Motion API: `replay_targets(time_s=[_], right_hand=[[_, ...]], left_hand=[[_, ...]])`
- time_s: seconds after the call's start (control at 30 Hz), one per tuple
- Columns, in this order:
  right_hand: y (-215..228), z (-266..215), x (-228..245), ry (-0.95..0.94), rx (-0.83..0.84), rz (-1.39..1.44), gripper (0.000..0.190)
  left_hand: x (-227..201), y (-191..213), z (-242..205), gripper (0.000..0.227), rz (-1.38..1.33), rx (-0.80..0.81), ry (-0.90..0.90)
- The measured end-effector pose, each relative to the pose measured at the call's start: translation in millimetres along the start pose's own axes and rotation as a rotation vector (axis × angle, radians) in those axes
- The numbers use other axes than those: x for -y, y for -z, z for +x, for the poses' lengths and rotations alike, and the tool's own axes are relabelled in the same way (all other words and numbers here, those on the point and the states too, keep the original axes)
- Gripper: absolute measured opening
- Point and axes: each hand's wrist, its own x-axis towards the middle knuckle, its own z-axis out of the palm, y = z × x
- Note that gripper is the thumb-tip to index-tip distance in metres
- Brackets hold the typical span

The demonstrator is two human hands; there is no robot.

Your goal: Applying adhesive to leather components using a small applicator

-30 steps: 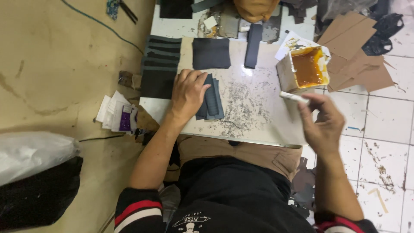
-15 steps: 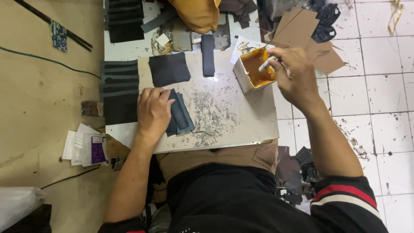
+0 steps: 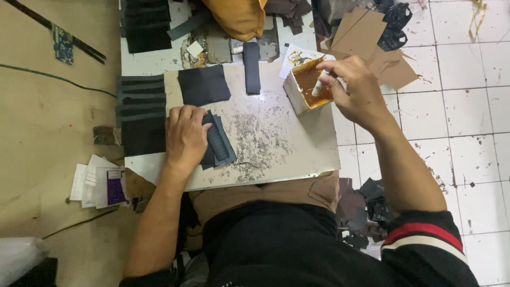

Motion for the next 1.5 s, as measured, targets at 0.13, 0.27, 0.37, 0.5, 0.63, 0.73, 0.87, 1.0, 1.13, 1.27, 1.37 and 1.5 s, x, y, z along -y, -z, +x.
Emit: replay_targets(time_s=[0.13, 0.27, 0.37, 0.5, 0.63, 0.73, 0.87, 1.0, 1.13, 1.27, 1.37, 1.5], right_hand=[[15, -3, 2, -0.184, 0.037, 0.161, 0.016], [23, -1, 8, -0.251, 0.077, 0.218, 0.016], [24, 0, 3, -0.283, 0.138, 0.217, 0.018], [35, 7, 18, -0.285, 0.199, 0.231, 0.019], [71, 11, 41, -0.295, 0.377, 0.391, 0.022], [99, -4, 45, -0.274, 0.046, 0.563, 0.022], [116, -27, -6, -0.186, -0.212, 0.145, 0.053], [70, -8, 39, -0.262, -0.266, 0.401, 0.009], [8, -12, 80, -0.265, -0.036, 0.626, 0.023], [-72, -16, 91, -0.273, -0.025, 0.750, 0.023], [-102, -13, 82, -0.269, -0.022, 0.682, 0.022], [-119, -12, 70, -0.270, -0.019, 0.600, 0.020]], left_hand=[[-14, 22, -4, 0.022, -0.188, -0.036, -0.003], [-64, 97, -8, 0.018, -0.559, -0.053, 0.046], [-74, 106, -6, 0.013, -0.799, 0.038, -0.008], [-77, 61, 6, 0.009, -0.837, 0.112, -0.070], [-77, 20, 14, 0.019, -0.731, 0.349, -0.020], [-76, 0, 15, 0.017, -0.693, 0.263, -0.116], [-76, -8, 14, 0.032, -0.615, 0.096, -0.220], [-67, -7, 0, 0.049, -0.475, -0.084, -0.236], [-62, -15, -21, 0.064, -0.464, -0.081, -0.220], [-60, -15, -22, 0.071, -0.530, -0.067, -0.235], [-61, -6, -21, 0.076, -0.555, -0.056, -0.232], [-61, -3, -19, 0.080, -0.586, -0.045, -0.226]])
